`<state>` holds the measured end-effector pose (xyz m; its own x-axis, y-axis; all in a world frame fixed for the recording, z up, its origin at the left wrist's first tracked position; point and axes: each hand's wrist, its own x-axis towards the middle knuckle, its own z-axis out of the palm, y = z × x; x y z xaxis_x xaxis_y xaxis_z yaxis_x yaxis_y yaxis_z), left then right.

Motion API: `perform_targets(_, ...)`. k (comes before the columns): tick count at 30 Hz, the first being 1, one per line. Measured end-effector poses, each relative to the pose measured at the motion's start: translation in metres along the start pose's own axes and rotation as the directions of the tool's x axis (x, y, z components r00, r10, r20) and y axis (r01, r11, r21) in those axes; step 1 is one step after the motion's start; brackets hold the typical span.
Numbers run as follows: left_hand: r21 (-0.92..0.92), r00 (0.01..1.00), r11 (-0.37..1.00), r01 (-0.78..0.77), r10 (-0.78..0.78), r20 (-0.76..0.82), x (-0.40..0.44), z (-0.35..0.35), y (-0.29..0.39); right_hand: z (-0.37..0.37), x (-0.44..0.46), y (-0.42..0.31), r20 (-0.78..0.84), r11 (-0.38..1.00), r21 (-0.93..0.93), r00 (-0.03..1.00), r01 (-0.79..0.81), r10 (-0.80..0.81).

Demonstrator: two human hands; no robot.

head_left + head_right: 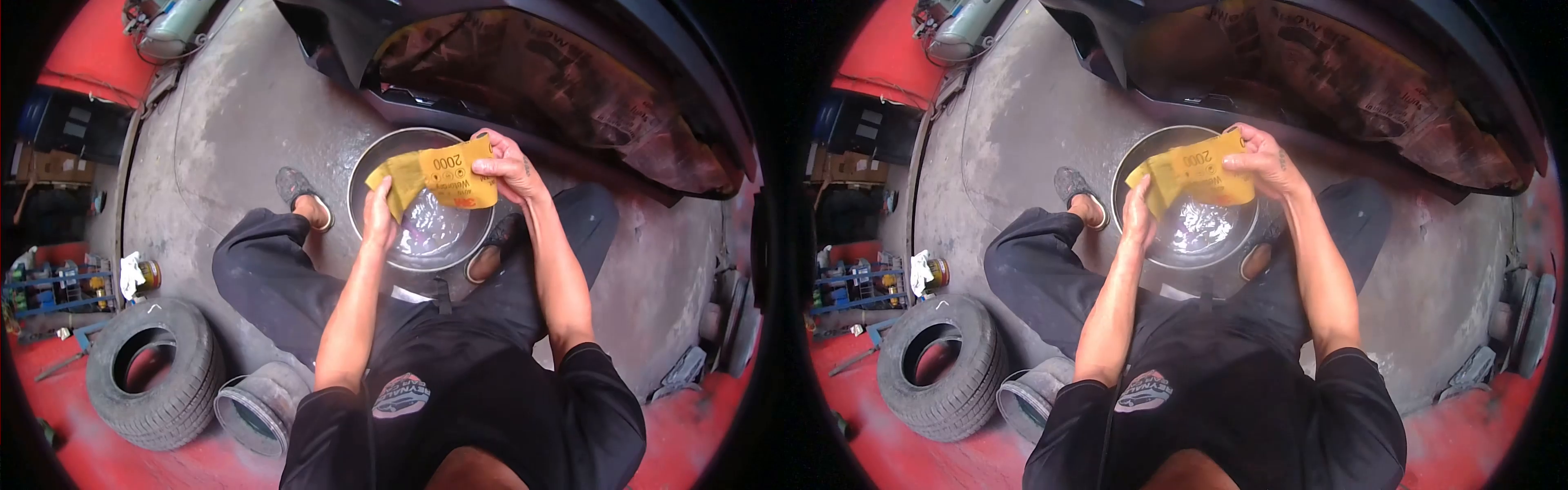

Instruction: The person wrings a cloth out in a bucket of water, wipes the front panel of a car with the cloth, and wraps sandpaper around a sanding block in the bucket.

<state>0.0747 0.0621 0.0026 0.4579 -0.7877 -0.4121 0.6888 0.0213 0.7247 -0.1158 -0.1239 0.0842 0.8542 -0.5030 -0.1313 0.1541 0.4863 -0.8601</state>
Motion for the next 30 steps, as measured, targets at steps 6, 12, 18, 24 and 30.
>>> perform_targets(6,-0.176,0.978,0.984,0.041,-0.003,0.209,-0.014,0.031,-0.001,0.027,0.012,0.055,-0.115,0.948,-0.317,0.993,-0.007,-0.031)
perform_targets(12,-0.274,0.958,0.961,0.05,0.031,0.285,-0.013,0.028,-0.001,0.035,0.013,0.064,-0.238,0.861,-0.508,0.956,0.028,-0.172)
perform_targets(18,-0.193,0.964,0.98,0.043,0.011,0.266,-0.013,0.031,-0.005,0.028,0.018,0.072,-0.239,0.813,-0.579,0.941,0.06,-0.239)
perform_targets(24,-0.201,0.956,0.978,0.064,-0.002,0.295,-0.015,0.03,-0.01,0.022,0.021,0.081,-0.276,0.774,-0.633,0.93,0.015,-0.244)
perform_targets(30,-0.17,0.947,0.985,0.04,0.017,0.322,-0.013,0.032,-0.014,0.018,0.021,0.086,-0.307,0.723,-0.69,0.913,-0.02,-0.268)
